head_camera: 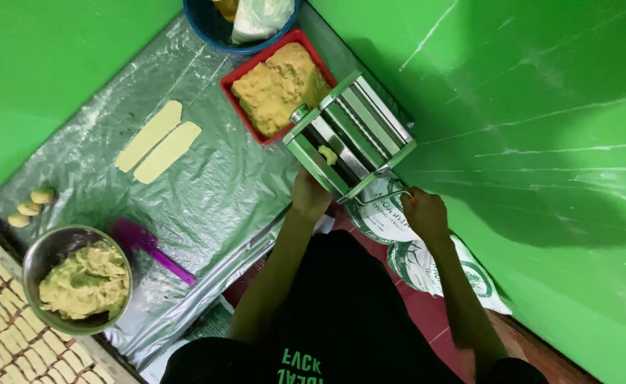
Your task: Flattening dough balls and passing them through a manual pasta machine to create thin strips.
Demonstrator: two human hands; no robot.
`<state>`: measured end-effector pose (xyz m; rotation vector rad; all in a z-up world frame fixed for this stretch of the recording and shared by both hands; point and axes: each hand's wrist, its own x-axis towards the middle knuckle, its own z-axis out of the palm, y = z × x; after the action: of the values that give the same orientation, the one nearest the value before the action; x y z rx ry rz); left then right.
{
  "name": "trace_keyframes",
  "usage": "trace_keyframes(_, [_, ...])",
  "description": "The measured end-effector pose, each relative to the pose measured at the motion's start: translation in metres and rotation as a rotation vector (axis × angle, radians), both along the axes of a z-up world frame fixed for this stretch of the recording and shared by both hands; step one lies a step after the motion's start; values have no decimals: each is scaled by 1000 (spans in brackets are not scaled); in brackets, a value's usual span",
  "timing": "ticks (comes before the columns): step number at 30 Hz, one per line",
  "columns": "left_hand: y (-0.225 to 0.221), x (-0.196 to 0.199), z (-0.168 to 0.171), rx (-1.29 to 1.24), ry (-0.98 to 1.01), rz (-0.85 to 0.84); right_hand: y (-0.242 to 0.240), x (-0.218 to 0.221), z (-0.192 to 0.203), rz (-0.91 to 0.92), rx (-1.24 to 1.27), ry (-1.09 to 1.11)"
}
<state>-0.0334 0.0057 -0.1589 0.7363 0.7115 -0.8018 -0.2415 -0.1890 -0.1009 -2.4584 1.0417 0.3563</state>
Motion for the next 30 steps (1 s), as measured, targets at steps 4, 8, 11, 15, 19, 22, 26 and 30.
trace_keyframes(4, [-4,2,-16,-288,128,-55,8,2,-28,8,-43,17])
trace_keyframes(8, [-3,1,-27,-384,66,-64,30,13,-40,122,28,-1])
trace_keyframes(11, [1,-9,-82,-398,33,-59,47,16,-51,-11,178,42])
trace_keyframes(15, [3,-18,-103,-424,7,-97,73,23,-47,-28,334,18])
trace_keyframes(19, [5,-10,-51,-434,-50,-40,90,11,-68,-87,456,-1])
trace_keyframes(22, [0,-7,-38,-392,-68,-39,108,14,-44,-29,598,83])
trace_keyframes(26, [4,-2,1,-386,-74,-14,135,24,3,-82,750,169])
trace_keyframes(30, [6,-7,-9,-387,-59,19,151,24,46,-73,851,209])
